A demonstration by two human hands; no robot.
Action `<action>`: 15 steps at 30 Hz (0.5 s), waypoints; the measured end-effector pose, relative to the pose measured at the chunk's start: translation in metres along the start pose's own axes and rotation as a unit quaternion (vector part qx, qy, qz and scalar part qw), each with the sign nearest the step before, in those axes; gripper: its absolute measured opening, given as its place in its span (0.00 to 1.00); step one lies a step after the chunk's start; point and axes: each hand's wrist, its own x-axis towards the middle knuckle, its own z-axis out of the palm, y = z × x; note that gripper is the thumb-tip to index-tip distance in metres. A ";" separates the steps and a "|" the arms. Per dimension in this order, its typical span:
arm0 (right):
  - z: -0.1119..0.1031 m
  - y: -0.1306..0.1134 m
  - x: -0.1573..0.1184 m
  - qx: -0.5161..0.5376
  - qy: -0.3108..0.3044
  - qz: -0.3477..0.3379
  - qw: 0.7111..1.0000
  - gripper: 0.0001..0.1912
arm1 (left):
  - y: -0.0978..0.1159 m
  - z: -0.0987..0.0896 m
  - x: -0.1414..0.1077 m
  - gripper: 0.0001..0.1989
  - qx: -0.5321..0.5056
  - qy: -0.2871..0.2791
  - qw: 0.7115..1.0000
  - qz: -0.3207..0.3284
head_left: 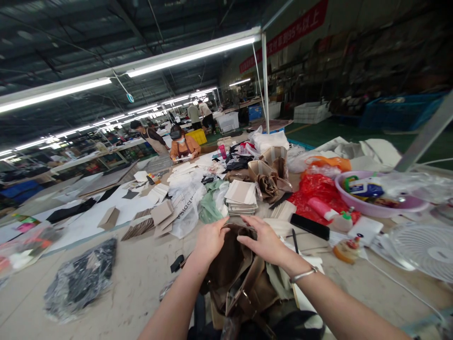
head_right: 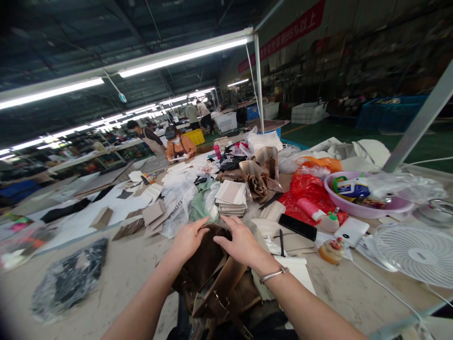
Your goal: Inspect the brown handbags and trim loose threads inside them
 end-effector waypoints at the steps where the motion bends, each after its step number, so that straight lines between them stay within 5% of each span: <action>1: 0.002 0.000 0.000 0.012 -0.004 0.003 1.000 0.28 | -0.001 -0.002 -0.001 0.18 -0.028 -0.007 0.999 0.022; 8: 0.004 0.005 0.001 0.080 0.010 0.023 0.996 0.29 | 0.002 -0.004 0.001 0.16 0.004 -0.009 1.000 0.000; 15: 0.003 -0.029 -0.041 -0.037 0.034 0.031 0.998 0.43 | 0.004 -0.001 0.012 0.19 0.093 -0.015 0.994 -0.053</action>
